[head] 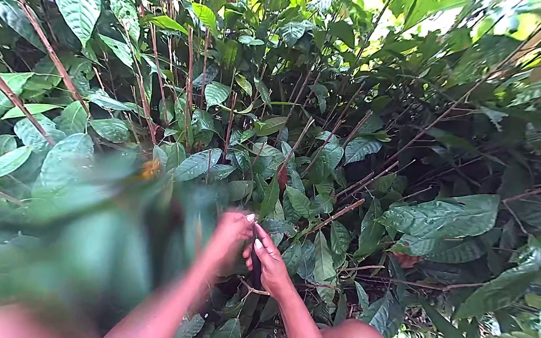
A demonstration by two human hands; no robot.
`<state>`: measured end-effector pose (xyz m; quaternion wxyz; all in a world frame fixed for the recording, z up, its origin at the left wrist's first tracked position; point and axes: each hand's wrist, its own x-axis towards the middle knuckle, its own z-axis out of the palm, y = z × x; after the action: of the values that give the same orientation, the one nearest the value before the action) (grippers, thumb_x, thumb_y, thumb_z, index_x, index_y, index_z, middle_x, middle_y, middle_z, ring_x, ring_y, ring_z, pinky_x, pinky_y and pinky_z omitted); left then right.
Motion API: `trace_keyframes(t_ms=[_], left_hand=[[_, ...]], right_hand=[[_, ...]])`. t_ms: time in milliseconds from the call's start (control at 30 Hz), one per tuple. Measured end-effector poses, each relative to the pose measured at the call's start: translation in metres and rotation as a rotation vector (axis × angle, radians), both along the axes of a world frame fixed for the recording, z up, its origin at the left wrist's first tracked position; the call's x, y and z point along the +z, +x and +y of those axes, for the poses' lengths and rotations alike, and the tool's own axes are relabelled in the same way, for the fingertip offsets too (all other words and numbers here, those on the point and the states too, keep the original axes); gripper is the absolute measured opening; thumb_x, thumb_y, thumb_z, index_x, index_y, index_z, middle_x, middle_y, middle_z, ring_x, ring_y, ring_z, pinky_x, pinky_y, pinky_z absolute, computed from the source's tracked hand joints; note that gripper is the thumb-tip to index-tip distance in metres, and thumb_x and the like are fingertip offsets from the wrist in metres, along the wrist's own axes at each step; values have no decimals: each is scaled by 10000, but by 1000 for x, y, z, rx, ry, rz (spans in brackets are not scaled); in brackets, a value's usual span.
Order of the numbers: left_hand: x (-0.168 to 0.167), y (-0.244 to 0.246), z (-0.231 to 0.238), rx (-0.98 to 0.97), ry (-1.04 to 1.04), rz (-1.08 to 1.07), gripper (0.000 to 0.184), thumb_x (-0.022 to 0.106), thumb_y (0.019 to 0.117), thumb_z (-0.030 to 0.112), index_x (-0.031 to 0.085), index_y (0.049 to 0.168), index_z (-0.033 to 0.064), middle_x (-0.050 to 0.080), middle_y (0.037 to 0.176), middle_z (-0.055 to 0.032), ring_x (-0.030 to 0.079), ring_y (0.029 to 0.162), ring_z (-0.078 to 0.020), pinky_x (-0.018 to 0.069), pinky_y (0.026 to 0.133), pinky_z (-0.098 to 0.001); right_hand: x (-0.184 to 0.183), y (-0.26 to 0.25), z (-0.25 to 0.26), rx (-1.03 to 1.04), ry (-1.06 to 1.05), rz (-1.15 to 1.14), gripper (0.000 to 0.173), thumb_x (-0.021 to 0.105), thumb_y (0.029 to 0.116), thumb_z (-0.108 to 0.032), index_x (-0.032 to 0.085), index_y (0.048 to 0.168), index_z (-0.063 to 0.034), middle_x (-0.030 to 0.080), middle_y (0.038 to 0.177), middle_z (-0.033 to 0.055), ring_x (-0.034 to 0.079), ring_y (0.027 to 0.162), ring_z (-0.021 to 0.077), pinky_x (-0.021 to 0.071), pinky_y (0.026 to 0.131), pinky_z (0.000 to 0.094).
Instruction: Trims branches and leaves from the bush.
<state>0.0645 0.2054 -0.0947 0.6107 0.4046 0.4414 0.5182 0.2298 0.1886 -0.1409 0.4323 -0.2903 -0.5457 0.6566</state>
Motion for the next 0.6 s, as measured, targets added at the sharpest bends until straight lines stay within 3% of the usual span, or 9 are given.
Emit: trace_keyframes(t_ms=[100, 167, 333, 367, 467, 500, 533, 600], left_hand=[[-2, 0, 2, -3, -9, -1, 183, 538, 1063, 112, 652, 1034, -28, 703, 912, -86, 709, 763, -157, 617, 747, -313], [-1, 0, 3, -12, -19, 10, 192, 541, 1061, 109, 640, 1145, -33, 684, 962, -94, 703, 778, -160, 617, 748, -317], [2, 4, 7, 18, -75, 33, 192, 532, 1061, 86, 617, 1169, -48, 673, 954, -112, 698, 759, -166, 614, 737, -323], [4, 4, 6, 30, -80, 33, 227, 541, 1062, 109, 595, 1223, -42, 672, 992, -125, 704, 787, -180, 616, 751, -333], [19, -2, -16, 66, -10, 236, 550, 538, 1067, 310, 403, 1516, 20, 621, 1320, -166, 694, 1046, -224, 584, 900, -377], [26, -4, -31, 78, 47, 362, 575, 510, 1063, 369, 421, 1510, 18, 597, 1355, -166, 671, 1083, -224, 569, 922, -389], [33, -5, -51, 62, 104, 457, 556, 467, 1059, 414, 495, 1453, 23, 612, 1319, -152, 659, 1040, -212, 559, 882, -392], [39, -3, -91, -151, 159, 488, 620, 344, 1060, 551, 579, 1394, 85, 664, 1264, -79, 679, 914, -150, 580, 755, -349]], right_hand=[[-4, 1, 3, 5, -9, -7, 569, 407, 1074, -204, 272, 1586, 5, 667, 1052, 85, 618, 708, 95, 529, 601, 218], [-4, 1, 3, -3, -18, -19, 561, 400, 1071, -199, 285, 1579, 8, 665, 982, 69, 616, 699, 98, 530, 606, 226], [-10, 1, 7, -20, -11, -64, 555, 381, 1076, -179, 276, 1588, 7, 665, 1000, 65, 606, 694, 91, 516, 585, 221], [-8, 1, 7, -28, -11, -66, 553, 376, 1077, -176, 276, 1590, 5, 666, 988, 63, 606, 690, 90, 514, 583, 219], [16, 11, -7, -107, 32, -24, 575, 387, 1076, -192, 250, 1592, 24, 661, 877, 51, 616, 684, 104, 532, 600, 238], [32, 18, -17, -133, 71, -10, 586, 397, 1075, -213, 243, 1586, 31, 659, 877, 36, 625, 702, 102, 548, 627, 246], [49, 27, -28, -158, 109, 15, 592, 417, 1077, -238, 256, 1577, 35, 661, 891, 29, 633, 722, 106, 563, 656, 259], [75, 46, -50, -162, 159, 107, 591, 492, 1081, -301, 314, 1557, 1, 678, 940, 24, 661, 778, 115, 591, 713, 280]])
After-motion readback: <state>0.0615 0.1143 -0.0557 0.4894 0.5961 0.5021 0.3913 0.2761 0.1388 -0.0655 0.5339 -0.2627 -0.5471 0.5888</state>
